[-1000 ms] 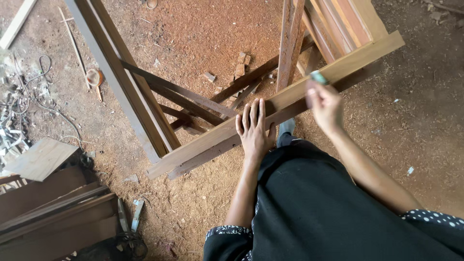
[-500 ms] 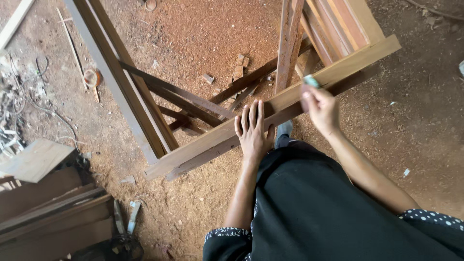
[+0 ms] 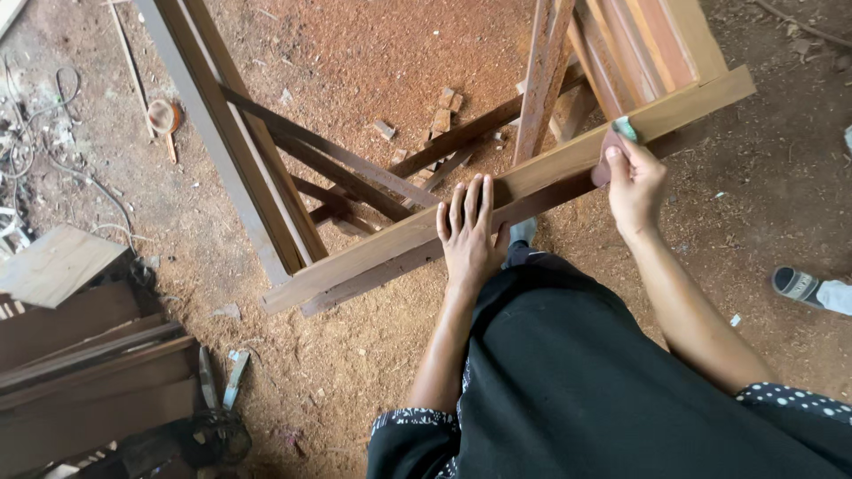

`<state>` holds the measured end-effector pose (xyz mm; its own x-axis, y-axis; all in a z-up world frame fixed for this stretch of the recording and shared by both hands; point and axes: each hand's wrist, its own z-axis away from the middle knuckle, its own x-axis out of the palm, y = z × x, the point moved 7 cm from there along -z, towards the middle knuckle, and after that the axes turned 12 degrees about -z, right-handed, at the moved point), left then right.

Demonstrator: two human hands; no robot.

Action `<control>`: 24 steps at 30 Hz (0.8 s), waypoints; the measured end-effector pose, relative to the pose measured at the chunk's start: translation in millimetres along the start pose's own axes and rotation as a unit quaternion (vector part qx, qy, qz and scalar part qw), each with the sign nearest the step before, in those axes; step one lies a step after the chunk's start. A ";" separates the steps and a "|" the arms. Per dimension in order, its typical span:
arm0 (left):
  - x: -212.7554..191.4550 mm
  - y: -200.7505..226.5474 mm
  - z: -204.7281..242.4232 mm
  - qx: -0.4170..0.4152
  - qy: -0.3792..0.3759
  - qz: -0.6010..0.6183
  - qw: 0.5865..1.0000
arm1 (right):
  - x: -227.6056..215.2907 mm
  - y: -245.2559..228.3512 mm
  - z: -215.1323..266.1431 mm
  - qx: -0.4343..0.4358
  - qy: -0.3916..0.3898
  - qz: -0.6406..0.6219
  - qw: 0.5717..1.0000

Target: The person sands a wooden frame by hand using a piece of sandpaper, rubbing along the edges and flat surfaces of the timber.

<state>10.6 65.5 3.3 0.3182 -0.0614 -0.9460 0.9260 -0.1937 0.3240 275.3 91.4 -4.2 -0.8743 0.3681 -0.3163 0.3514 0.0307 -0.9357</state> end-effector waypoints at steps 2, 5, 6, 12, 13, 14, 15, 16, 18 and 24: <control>-1.0 -0.6 0.8 -0.004 0.004 -0.010 1.000 | -0.3 -3.6 0.1 -0.030 0.006 0.004 1.000; -0.4 1.0 -4.3 -0.003 0.013 -0.019 1.000 | 45.8 -15.7 24.5 0.012 -0.055 -0.023 0.998; -0.8 1.3 -0.4 -0.002 0.009 -0.021 1.000 | 63.9 -32.7 40.7 -0.030 -0.091 0.001 0.995; 0.5 0.9 -1.6 -0.008 0.008 -0.027 1.000 | 44.0 -26.2 21.2 -0.022 -0.106 0.013 0.994; 0.0 2.1 -1.8 -0.004 0.013 -0.020 1.000 | 23.0 -10.0 10.0 0.039 -0.063 0.024 0.997; -2.8 1.5 -1.1 -0.003 0.017 -0.015 1.000 | 4.4 -7.6 -2.0 0.022 -0.029 0.030 0.999; -5.2 1.2 -0.6 -0.002 0.022 -0.009 1.000 | -7.0 -7.3 -9.6 0.005 0.004 0.035 0.999; -5.2 -0.1 2.2 -0.006 0.014 -0.007 1.000 | -1.9 -2.2 -4.0 0.034 -0.008 0.008 0.999; -0.2 0.8 -0.2 -0.007 0.005 0.001 1.000 | 14.7 2.0 7.2 0.086 -0.027 -0.044 0.995; 5.4 -1.1 -1.2 -0.002 -0.013 -0.024 1.000 | 80.3 -41.9 44.5 -0.079 -0.169 -0.005 0.982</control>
<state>11.5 66.5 -2.1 0.2676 -0.0770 -0.9604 0.9413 -0.1922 0.2777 175.5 78.3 2.7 -0.9298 0.0379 -0.3661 0.3664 0.1874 -0.9114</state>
